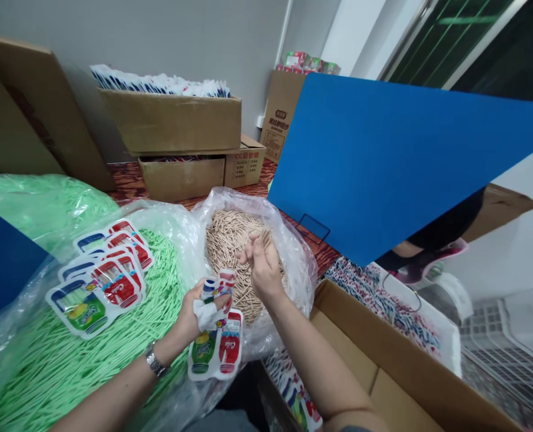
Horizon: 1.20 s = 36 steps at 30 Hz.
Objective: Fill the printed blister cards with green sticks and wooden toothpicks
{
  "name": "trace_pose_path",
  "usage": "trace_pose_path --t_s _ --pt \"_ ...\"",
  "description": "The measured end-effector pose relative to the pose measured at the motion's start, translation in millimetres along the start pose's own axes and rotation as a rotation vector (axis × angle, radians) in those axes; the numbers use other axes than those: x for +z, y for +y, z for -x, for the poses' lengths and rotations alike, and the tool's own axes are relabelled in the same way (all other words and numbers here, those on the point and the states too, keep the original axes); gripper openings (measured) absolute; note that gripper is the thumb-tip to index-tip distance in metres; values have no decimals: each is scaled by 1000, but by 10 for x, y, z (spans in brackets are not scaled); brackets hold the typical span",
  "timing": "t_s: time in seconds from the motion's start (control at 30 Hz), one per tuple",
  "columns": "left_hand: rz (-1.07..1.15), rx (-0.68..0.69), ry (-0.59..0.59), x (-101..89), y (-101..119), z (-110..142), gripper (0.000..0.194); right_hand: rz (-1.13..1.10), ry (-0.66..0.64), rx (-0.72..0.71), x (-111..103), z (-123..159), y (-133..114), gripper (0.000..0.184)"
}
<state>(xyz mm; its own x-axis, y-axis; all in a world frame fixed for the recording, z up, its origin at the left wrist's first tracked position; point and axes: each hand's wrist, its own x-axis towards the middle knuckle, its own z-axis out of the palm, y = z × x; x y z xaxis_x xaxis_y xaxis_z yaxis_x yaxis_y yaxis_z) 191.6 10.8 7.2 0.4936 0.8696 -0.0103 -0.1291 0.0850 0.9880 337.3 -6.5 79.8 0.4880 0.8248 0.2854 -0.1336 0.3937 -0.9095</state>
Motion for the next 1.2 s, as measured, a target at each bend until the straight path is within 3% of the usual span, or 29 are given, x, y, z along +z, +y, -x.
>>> trace_pose_path --t_s 0.13,0.3,0.47,0.63,0.73,0.9,1.07,1.2 --pt "-60 -32 4 -96 20 118 21 24 -28 -129 172 117 -61 23" --pt "-212 88 45 -155 -9 179 16 114 -83 -202 301 213 15 17" --pt "-379 207 76 -189 10 197 20 410 -133 -225 354 360 185 26" --pt "-516 279 136 -274 77 208 26 565 -236 -195 273 434 238 38" --pt "-498 291 120 -338 72 214 24 613 -268 -255 194 401 191 50" --pt "-353 201 98 -432 47 243 18 828 -630 -449 133 368 167 37" --pt "-257 129 130 -557 64 268 23 883 -648 -415 123 319 245 35" --pt "-279 146 122 -732 120 306 21 934 -663 -402 194 187 190 21"
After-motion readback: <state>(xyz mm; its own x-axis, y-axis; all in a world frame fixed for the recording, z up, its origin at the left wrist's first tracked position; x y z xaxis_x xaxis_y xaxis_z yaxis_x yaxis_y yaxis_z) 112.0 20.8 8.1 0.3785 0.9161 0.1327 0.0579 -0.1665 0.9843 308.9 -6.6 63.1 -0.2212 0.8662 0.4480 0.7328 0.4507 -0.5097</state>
